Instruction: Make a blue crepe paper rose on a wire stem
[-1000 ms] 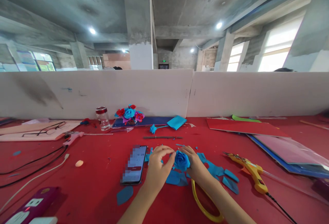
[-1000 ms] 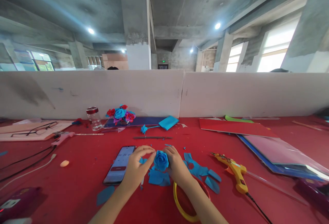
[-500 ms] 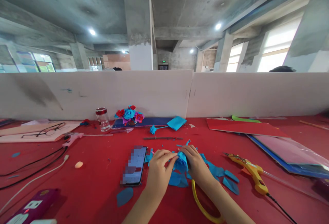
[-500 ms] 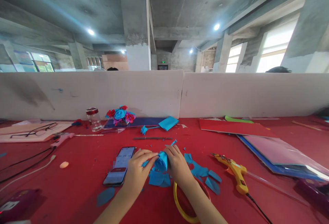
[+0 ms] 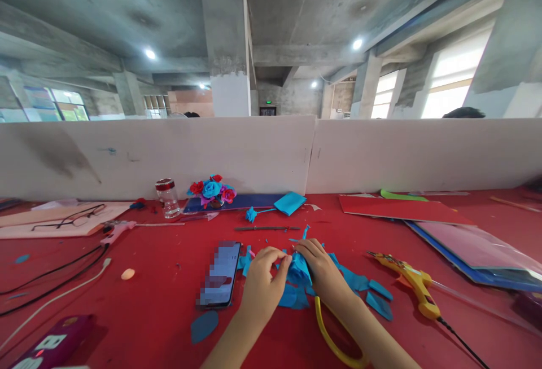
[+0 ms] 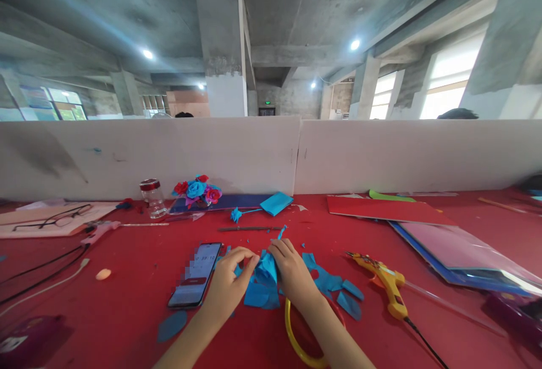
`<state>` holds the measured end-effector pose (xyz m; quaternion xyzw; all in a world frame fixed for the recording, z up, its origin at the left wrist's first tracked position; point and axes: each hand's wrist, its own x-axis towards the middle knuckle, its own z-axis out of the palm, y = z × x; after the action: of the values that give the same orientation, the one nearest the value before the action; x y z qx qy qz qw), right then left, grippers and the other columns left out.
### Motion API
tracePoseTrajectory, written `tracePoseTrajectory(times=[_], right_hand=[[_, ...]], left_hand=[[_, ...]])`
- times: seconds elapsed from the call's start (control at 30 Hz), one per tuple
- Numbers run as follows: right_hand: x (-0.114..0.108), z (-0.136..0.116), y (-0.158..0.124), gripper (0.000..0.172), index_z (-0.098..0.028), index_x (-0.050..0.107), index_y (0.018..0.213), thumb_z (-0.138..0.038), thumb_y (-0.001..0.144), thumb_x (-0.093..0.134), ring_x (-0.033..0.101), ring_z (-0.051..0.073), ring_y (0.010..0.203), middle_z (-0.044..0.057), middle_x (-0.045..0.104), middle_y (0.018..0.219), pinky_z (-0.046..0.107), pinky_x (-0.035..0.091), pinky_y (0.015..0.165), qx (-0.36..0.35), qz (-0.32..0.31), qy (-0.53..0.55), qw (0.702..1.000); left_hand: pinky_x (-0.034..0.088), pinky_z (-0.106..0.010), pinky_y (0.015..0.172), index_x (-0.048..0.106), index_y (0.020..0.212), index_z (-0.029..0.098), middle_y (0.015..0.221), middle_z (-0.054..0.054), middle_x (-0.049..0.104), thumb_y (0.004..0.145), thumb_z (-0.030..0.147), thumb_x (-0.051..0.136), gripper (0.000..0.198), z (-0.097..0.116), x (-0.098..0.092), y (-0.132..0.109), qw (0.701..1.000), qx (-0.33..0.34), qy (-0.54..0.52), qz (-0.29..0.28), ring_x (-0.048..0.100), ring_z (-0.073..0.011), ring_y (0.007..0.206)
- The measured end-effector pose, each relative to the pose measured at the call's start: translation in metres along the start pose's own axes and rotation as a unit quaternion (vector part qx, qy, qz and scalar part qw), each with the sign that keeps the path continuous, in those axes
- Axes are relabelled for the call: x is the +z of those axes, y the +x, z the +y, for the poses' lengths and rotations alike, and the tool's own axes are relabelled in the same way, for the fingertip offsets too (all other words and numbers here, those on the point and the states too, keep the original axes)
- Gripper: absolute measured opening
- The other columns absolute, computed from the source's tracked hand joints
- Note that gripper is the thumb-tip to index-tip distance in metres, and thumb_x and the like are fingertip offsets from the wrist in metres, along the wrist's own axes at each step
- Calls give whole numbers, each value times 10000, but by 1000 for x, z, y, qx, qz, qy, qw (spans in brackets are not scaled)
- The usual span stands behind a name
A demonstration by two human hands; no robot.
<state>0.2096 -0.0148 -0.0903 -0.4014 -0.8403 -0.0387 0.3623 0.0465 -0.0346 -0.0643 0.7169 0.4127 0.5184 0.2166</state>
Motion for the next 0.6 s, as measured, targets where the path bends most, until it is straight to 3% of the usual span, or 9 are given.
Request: tracePoseTrajectory(times=[0.23, 0.37, 0.47, 0.6], right_hand=[[-2, -8, 4, 299, -180, 548, 1014, -92, 730, 520, 476, 213, 875, 87, 555, 935, 344, 432, 771, 15, -42, 54, 998], [0, -7, 4, 298, -187, 544, 1012, -86, 734, 500, 479, 211, 867, 80, 551, 934, 348, 427, 772, 11, -44, 46, 998], [1, -5, 3, 315, -183, 544, 992, -36, 725, 469, 480, 211, 858, 81, 556, 928, 352, 430, 764, 3, -48, 24, 999], [3, -3, 2, 308, -178, 554, 935, 7, 720, 436, 483, 219, 850, 84, 562, 895, 354, 444, 725, -10, -43, -9, 999]], left_hand=[[410, -318, 762, 599, 762, 193, 799, -51, 592, 813, 294, 464, 176, -1, -3, 3, 999, 17, -2, -35, 540, -189, 801], [405, -322, 749, 637, 795, 217, 805, -47, 606, 807, 301, 486, 173, -2, -5, 3, 995, 55, 68, -54, 537, -189, 799], [386, -320, 725, 651, 818, 227, 785, -40, 614, 812, 275, 490, 168, -4, -9, 2, 978, 117, 163, -48, 531, -176, 757], [338, -340, 753, 622, 948, 253, 805, -30, 636, 827, 138, 444, 244, -6, -14, 1, 930, 241, 273, -58, 528, -162, 755]])
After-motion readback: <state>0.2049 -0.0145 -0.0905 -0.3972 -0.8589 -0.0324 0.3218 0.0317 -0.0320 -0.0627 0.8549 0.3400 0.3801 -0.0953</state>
